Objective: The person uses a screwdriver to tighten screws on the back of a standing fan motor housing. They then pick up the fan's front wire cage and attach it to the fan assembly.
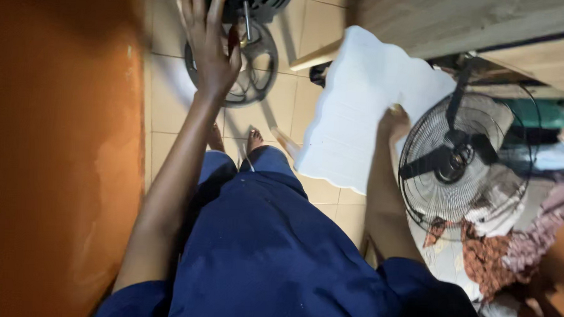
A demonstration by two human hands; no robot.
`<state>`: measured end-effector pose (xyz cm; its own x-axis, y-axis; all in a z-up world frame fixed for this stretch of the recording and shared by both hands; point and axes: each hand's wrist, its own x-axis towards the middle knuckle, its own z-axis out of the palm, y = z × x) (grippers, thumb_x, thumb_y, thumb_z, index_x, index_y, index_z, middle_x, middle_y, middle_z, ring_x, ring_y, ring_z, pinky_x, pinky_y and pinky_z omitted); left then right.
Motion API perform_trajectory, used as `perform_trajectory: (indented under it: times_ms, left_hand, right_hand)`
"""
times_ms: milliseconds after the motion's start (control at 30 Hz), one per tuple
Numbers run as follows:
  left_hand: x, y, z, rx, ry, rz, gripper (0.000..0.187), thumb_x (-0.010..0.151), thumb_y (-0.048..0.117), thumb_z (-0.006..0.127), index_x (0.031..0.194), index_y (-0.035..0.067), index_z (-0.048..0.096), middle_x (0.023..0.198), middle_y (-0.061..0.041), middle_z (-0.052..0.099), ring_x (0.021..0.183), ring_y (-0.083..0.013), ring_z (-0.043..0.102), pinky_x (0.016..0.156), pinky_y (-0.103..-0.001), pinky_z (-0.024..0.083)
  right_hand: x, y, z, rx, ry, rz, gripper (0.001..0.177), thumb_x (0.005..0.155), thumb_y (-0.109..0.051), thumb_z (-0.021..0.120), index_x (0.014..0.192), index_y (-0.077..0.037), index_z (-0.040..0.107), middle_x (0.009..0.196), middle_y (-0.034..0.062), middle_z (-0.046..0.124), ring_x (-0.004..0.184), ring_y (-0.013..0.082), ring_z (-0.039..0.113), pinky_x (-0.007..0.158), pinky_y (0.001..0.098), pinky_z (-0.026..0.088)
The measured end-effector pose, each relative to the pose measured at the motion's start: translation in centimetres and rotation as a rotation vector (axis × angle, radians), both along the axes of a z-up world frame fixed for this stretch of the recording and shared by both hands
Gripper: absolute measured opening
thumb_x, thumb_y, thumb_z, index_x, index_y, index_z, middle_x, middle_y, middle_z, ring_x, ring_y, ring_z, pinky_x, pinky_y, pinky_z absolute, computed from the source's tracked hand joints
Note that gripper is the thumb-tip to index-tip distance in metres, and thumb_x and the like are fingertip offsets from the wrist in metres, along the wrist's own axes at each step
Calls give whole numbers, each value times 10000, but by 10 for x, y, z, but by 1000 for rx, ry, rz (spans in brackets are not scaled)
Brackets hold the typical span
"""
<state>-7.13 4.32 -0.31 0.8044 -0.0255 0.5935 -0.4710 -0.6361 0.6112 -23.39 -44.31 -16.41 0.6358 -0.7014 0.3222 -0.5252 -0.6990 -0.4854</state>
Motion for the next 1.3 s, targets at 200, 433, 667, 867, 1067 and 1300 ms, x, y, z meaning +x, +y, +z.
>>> perform_trajectory:
  times_ms: [200,433,667,867,1067,1300]
  left_hand:
    - [-32,1,-34,-570,149,159,692,1030,132,717,1604,139,331,1645,-110,364,1490,-323,423,1274,-469,341]
    - [-1,-19,-101,-1378,585,-85,551,919,154,739,1425,20,566,1277,-97,661,1117,-207,671,953,-385,554]
    - [21,-37,-95,-1424,748,-57,551,910,229,740,1387,45,532,1195,-66,673,1030,-158,701,863,-310,547]
    - [41,-35,-87,-1508,731,-79,520,912,232,747,1342,42,526,1112,-115,691,982,-189,693,812,-312,549]
    - [56,-29,-83,-1556,627,-150,551,900,227,786,1340,59,501,1102,-117,677,924,-204,683,764,-326,577]
    - [66,-25,-67,-1303,572,-66,585,890,261,796,1380,131,504,1145,-75,700,885,-157,729,680,-303,607]
  right_hand:
    - [16,-19,13,327,496,-76,292,1013,-317,634,1136,-65,716,1003,137,756,846,286,750,722,411,601]
    - [5,-5,22,-87,316,1,168,915,-202,726,932,-38,759,869,173,742,701,295,692,634,431,542]
    - [11,0,21,360,111,-75,236,876,-145,729,1012,20,628,767,142,675,585,224,655,497,362,523]
    - [18,-3,20,398,123,13,217,921,-166,698,1001,24,633,702,119,659,468,189,616,380,327,488]
    - [18,-3,14,488,182,-39,153,868,-83,720,899,39,634,609,132,621,420,169,564,353,308,431]
    - [16,37,-1,730,-35,72,106,843,32,701,912,-10,632,662,105,667,439,149,563,344,271,389]
